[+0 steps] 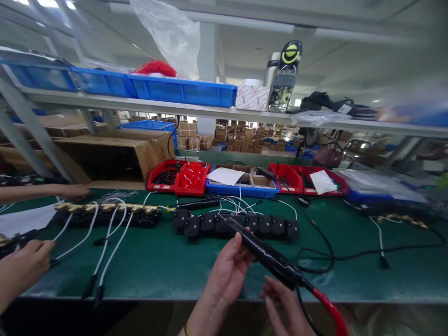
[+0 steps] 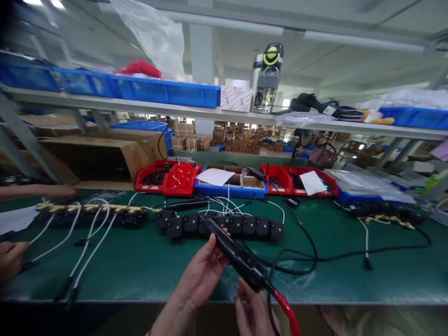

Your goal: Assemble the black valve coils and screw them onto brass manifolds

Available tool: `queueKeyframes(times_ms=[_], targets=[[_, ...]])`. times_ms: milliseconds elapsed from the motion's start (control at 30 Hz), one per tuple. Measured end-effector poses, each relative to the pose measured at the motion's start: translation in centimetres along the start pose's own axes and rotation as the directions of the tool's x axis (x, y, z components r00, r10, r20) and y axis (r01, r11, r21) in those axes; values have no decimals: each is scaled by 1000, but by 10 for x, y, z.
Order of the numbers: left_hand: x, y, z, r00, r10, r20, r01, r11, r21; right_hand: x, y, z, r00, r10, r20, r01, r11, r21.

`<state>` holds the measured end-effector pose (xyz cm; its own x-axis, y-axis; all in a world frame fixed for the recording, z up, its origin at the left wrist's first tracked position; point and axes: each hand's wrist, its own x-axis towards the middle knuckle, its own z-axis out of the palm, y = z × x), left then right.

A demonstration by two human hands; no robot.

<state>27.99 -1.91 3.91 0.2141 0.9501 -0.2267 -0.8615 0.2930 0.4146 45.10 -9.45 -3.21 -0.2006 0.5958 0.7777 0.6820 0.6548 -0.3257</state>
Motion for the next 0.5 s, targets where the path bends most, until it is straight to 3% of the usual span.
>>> queueKeyframes(times_ms=[100, 233, 300, 367, 500], targets=[[-6, -13, 4, 999, -36, -33, 37, 999, 26, -5, 11, 9, 930, 362, -67, -358, 931, 66], [-8, -31, 12, 994, -102, -36, 104, 992, 68, 8, 17, -1, 784, 614, -94, -589, 783, 200], [-6, -38, 19, 990, -139, -25, 141, 986, 88, 18, 15, -9, 726, 684, -72, -626, 700, 344], [-4, -45, 28, 982, -186, 21, 182, 978, 104, 28, 13, -16, 699, 710, -89, -590, 642, 490], [0, -66, 39, 918, -323, 231, 307, 946, 104, 44, 11, -31, 619, 751, -231, -438, 574, 691]])
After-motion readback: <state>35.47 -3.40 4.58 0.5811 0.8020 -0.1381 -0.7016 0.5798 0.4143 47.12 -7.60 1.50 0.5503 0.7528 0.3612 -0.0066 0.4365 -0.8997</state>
